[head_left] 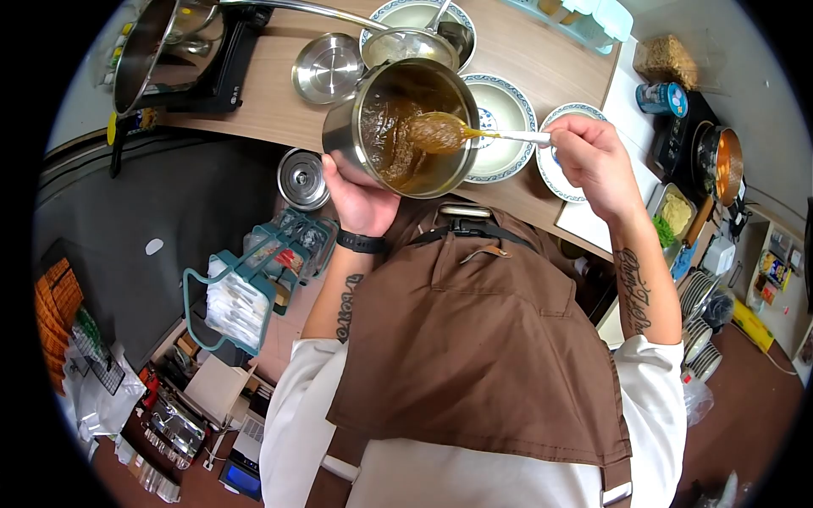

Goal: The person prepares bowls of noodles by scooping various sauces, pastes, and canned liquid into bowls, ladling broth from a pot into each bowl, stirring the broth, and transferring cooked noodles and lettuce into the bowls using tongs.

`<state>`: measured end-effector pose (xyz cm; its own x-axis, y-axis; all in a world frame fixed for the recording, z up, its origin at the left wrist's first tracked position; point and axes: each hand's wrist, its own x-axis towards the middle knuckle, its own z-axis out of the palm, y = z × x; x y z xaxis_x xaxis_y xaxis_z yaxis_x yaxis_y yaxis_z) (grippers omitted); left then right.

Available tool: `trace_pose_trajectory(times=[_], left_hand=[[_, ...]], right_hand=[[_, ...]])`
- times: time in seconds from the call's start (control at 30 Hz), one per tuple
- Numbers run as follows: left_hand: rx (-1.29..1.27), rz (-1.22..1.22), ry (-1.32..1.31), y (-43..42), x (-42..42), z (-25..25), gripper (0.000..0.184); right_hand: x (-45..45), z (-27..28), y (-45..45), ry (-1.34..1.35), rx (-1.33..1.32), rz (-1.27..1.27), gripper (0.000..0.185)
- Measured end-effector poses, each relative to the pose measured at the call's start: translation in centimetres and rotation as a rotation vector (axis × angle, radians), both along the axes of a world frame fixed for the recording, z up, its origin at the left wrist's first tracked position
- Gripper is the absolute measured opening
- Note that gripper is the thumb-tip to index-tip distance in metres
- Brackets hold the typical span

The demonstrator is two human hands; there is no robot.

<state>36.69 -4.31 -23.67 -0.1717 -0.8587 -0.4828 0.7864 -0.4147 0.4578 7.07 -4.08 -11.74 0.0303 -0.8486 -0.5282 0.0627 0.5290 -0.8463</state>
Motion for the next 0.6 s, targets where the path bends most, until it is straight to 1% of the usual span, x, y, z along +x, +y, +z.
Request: trace_pose_trajectory(times=[0.1, 0.2, 0.23, 0.3, 0.33, 0.37, 0.43, 0.5, 0.6], left_hand=[[-0.012, 0.017, -0.018, -0.3, 0.3, 0.0, 0.082], [-0.018, 0.048, 0.019, -0.5, 0.6, 0.0, 0.079], [-0.017, 0.058, 0.029, -0.5, 0.7, 0.0, 0.078], [-0.021, 0.044, 0.022, -0.4, 1.2, -0.6, 0.083], [-0.025, 0.035, 0.018, -0.4, 1.3, -0.9, 0.086], [-0.026, 0.042, 0.0, -0.4, 1.2, -0.9, 0.087], [-0.028, 0.05, -0.035, -0.4, 1.1, -0.8, 0.087], [-0.006, 0.039, 0.0, -0.4, 1.2, -0.9, 0.088], [0.008, 0.042, 0.008, -0.5, 1.5, -1.0, 0.088]], right_hand=[[-2.2, -0.7, 1.2, 0.017, -0.045, -0.047, 0.016], [-4.3, -1.8, 2.9, 0.042, -0.084, -0.129, 0.016], [-4.8, -2.7, 3.4, 0.121, -0.122, -0.125, 0.016], [-5.2, -5.7, 4.7, 0.28, -0.196, -0.116, 0.015], [-4.7, -7.9, 5.2, 0.403, -0.325, -0.114, 0.016], [-4.7, -10.3, 5.6, 0.634, -0.394, -0.003, 0.014], [-2.9, -12.6, 5.0, 1.086, -0.747, 0.21, 0.01], [-1.6, -13.2, 4.6, 1.209, -0.69, 0.38, 0.01], [-1.7, -13.8, 4.0, 1.233, -0.765, 0.373, 0.01]])
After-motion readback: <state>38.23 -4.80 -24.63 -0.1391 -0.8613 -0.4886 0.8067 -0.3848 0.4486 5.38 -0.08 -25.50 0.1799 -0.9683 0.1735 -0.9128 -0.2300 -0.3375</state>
